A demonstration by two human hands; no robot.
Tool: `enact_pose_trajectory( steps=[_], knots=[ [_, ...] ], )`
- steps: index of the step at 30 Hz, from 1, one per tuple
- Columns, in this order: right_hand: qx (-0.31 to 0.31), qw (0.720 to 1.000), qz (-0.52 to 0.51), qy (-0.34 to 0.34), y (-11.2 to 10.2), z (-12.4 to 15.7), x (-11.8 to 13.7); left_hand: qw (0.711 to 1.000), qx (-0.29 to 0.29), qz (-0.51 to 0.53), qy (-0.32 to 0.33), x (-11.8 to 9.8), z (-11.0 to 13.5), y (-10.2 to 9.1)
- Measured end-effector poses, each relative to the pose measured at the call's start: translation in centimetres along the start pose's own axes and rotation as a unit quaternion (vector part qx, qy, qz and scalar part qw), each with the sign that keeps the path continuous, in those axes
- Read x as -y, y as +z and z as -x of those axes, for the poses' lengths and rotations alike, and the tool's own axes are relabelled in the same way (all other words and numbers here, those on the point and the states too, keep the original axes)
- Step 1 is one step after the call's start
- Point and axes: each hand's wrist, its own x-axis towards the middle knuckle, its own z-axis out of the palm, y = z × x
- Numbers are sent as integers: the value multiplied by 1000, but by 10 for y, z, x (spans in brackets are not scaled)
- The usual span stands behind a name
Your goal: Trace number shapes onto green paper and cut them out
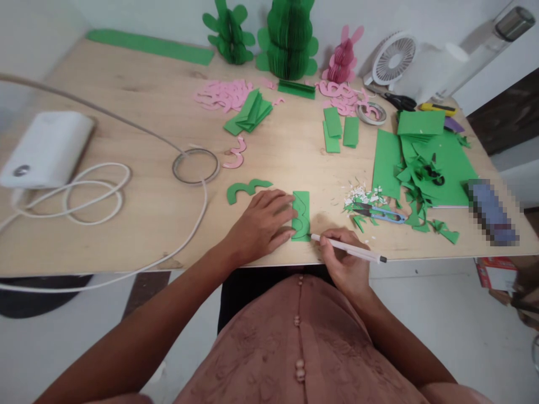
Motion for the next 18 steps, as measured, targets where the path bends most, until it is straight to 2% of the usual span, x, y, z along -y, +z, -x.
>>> enact_pose_trajectory(
  steps=[18],
  knots=[
    [-17,1000,16,-5,-1,-4,0,1000,8,-2,-4,-1,0,-1]
  ],
)
